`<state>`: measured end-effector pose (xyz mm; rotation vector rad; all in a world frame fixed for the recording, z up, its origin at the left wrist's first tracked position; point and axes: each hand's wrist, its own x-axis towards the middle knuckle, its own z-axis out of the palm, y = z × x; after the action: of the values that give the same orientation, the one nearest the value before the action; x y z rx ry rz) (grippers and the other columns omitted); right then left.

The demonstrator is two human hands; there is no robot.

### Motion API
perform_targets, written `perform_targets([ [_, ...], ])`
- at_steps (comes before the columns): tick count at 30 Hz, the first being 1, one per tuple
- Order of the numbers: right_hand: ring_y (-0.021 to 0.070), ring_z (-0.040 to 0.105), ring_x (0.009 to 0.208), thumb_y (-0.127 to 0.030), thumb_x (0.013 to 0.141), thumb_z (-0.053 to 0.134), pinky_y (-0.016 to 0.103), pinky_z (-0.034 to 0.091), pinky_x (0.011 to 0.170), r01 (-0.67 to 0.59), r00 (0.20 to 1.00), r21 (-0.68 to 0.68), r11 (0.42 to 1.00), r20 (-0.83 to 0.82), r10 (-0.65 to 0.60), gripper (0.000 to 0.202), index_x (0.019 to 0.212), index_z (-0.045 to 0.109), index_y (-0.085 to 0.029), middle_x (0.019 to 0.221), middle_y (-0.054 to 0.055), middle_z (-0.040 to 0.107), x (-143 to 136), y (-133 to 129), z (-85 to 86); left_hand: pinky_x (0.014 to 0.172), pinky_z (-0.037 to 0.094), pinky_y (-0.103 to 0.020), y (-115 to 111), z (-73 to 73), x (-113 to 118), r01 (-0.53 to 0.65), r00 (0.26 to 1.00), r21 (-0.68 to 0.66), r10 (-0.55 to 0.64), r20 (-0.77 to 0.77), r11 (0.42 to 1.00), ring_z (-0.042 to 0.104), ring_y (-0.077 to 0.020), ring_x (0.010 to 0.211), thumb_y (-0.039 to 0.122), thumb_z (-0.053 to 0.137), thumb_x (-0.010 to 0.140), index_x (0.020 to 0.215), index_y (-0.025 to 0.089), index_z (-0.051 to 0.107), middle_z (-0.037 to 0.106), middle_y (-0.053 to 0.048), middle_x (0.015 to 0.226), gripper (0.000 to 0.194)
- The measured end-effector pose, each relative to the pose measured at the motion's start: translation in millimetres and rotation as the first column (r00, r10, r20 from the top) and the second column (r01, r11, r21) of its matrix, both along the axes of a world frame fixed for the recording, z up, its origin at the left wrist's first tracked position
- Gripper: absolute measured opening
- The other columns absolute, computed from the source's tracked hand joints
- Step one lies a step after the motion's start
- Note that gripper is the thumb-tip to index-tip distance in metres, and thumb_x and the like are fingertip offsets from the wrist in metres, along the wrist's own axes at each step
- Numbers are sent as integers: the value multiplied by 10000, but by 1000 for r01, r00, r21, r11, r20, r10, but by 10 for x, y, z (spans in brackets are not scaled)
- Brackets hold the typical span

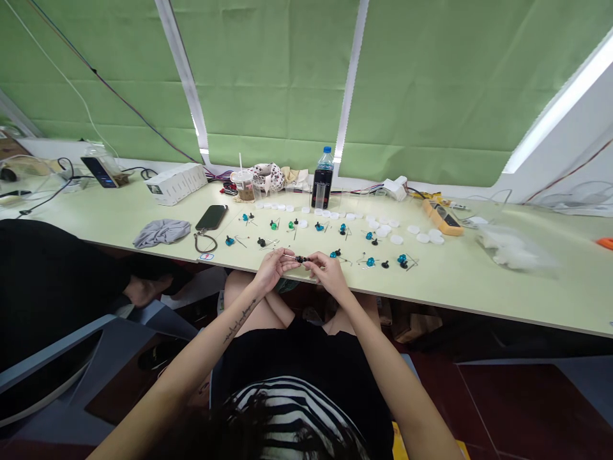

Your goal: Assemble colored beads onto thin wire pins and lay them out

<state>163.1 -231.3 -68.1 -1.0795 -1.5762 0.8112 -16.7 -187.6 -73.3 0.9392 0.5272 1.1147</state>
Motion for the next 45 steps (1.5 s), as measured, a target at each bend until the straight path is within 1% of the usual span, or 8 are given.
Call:
perform_targets([
  [14,145,593,528,-498,793,571,224,484,386,-10,1000,3,1000,6,10,332,856,608,-174,669,36,637,8,5,-9,760,535,-318,17,-21,4,8,1000,2,-8,4,1000,687,-204,706,353,520,855,827,76,611,679,-116,729,293],
  [34,140,593,539,-487,818,545,219,485,402,-19,999,-2,1000,27,19,316,814,611,-178,670,31,629,4,-20,26,752,536,-310,-9,15,0,7,1000,2,-7,2,1000,687,-201,698,343,516,858,818,75,618,678,-111,714,290],
  [39,138,594,535,-492,823,535,216,482,401,-12,999,5,1000,34,12,327,816,615,-175,665,32,633,-6,-22,31,748,536,-308,-14,26,5,2,1000,-6,-2,-2,1000,686,-199,694,347,527,851,817,76,615,677,-108,711,286],
  [45,145,598,531,-519,816,525,226,484,402,-5,999,10,1000,42,4,353,801,619,-180,656,32,639,-3,-29,36,756,535,-314,-5,6,4,3,1000,5,-3,1,1000,686,-201,700,356,526,852,824,77,613,677,-112,720,294],
])
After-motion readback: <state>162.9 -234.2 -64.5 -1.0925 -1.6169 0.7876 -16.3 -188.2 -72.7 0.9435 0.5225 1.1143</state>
